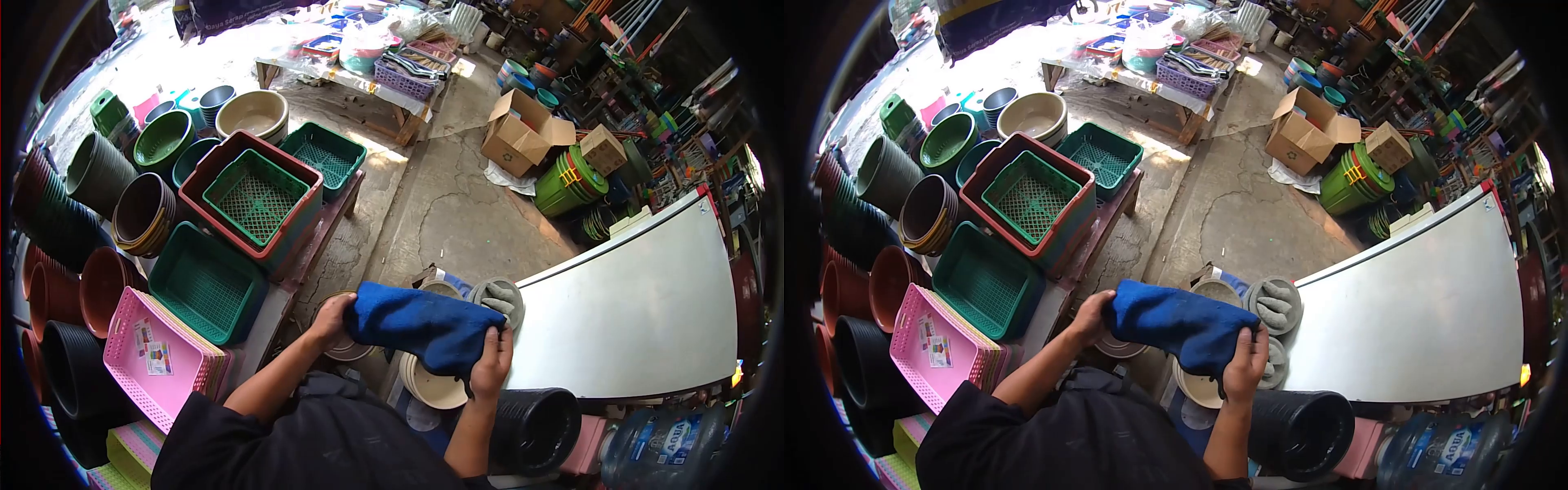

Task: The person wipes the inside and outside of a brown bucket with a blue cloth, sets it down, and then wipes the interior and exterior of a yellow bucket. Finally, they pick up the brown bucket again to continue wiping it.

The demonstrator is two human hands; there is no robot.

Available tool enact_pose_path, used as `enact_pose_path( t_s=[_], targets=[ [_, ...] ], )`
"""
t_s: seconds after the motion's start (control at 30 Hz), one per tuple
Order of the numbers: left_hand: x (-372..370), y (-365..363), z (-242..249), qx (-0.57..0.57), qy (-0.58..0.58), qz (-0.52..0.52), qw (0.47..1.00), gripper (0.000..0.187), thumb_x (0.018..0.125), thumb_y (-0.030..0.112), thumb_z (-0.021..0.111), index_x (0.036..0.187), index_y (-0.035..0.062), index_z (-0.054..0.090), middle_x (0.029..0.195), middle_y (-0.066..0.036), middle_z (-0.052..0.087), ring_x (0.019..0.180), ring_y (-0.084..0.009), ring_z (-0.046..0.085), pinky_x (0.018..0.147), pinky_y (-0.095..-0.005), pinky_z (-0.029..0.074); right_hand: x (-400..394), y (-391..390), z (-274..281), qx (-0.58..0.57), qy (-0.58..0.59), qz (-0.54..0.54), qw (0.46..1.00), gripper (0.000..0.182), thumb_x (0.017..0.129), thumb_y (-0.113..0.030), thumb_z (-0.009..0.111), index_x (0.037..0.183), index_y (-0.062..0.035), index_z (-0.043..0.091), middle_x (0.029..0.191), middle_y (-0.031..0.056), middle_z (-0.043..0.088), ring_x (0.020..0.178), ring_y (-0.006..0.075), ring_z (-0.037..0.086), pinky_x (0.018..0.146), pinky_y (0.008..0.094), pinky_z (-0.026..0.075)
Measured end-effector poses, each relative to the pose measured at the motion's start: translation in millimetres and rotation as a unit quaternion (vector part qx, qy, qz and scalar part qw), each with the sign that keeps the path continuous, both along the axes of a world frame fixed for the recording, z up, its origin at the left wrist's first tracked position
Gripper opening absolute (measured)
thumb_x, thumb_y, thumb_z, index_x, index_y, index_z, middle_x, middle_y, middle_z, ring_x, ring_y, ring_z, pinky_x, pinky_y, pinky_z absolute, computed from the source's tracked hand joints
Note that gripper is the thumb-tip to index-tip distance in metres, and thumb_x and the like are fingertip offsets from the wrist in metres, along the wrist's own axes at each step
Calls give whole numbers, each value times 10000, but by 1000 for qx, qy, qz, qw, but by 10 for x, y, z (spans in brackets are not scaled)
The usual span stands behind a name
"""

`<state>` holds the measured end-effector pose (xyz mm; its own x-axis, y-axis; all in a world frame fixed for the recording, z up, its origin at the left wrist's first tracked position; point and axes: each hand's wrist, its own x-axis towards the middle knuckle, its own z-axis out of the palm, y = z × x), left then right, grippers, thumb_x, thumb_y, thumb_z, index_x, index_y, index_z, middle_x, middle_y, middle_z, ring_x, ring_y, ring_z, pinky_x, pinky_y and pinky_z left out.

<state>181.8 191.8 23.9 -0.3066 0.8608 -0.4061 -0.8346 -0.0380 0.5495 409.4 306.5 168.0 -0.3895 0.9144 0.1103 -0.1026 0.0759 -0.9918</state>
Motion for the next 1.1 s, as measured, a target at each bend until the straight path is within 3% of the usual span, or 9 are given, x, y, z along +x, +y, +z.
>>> enact_pose_path(
  t_s=[0.1, 0.2, 0.37, 0.47, 0.53, 0.63, 0.77, 0.93, 1.1],
  targets=[
    [-92, -44, 171, 33, 220, 20, 975, 268, 965, 274, 567, 928, 21, 647, 829, 39, 627, 754, -26, 551, 711, -209, 454, 30, 30, -35, 23, -41, -14, 999, 290, 1006, -152, 436, 1227, 12, 526, 1153, 71, 586, 1046, 136, 530, 951, 259, 395],
    [-170, -94, 621, 56, 222, 44, 972, 207, 942, 228, 610, 935, 25, 650, 834, 41, 630, 743, -25, 551, 695, -202, 450, -27, 26, 72, 15, -14, -54, 998, 180, 1000, -147, 466, 1107, -21, 539, 963, 16, 587, 879, 80, 519, 820, 221, 420],
    [-372, -262, 834, 143, 226, 66, 961, 154, 881, 145, 680, 953, 16, 636, 828, 2, 636, 738, -58, 576, 687, -225, 469, 57, 210, -38, 127, -47, -67, 989, 149, 1004, -123, 456, 1085, -22, 530, 983, 30, 555, 923, 105, 505, 870, 247, 402],
    [-294, -272, 1072, 172, 218, 109, 955, 129, 863, 84, 691, 952, 10, 636, 817, 6, 632, 735, -62, 582, 703, -231, 483, 7, 190, -84, 137, -43, -69, 987, 135, 1006, -122, 456, 1076, -29, 524, 1015, 32, 534, 958, 113, 489, 898, 255, 386],
    [-211, -228, 1207, 130, 366, 175, 905, 180, 862, 35, 680, 1027, -20, 630, 883, -19, 640, 812, -81, 596, 779, -228, 478, -51, 152, -58, 118, -24, -82, 989, 128, 1005, -134, 473, 1047, -32, 536, 970, 18, 554, 899, 97, 503, 854, 237, 402],
    [-151, -140, 1112, 122, 461, 216, 852, 297, 880, 31, 661, 1157, -51, 592, 1017, -50, 637, 944, -99, 586, 872, -230, 445, -62, 128, -108, 51, -14, -47, 997, 138, 1002, -156, 492, 1019, -34, 555, 911, -4, 579, 826, 73, 512, 788, 215, 417],
    [-46, -93, 967, 84, 386, 261, 881, 406, 894, 48, 649, 1264, -67, 527, 1132, -77, 613, 1056, -108, 549, 943, -239, 405, -30, 185, -301, 51, 4, -42, 998, 152, 995, -172, 513, 997, -35, 579, 894, -10, 608, 790, 59, 524, 738, 208, 431],
    [-68, -182, 853, 25, 465, 185, 865, 478, 916, 96, 634, 1333, -69, 468, 1223, -83, 586, 1107, -113, 531, 957, -249, 403, -49, 151, -288, -181, 149, -108, 966, 200, 993, -216, 511, 1009, -36, 597, 900, 11, 631, 783, 67, 545, 725, 207, 446],
    [35, -156, 929, 3, 475, 180, 861, 473, 910, 117, 645, 1316, -61, 481, 1166, -101, 604, 1028, -119, 572, 894, -244, 442, 14, 214, -569, -86, 73, -132, 985, 218, 993, -222, 508, 1040, -22, 580, 886, 19, 627, 762, 79, 550, 706, 218, 443]
  ],
)
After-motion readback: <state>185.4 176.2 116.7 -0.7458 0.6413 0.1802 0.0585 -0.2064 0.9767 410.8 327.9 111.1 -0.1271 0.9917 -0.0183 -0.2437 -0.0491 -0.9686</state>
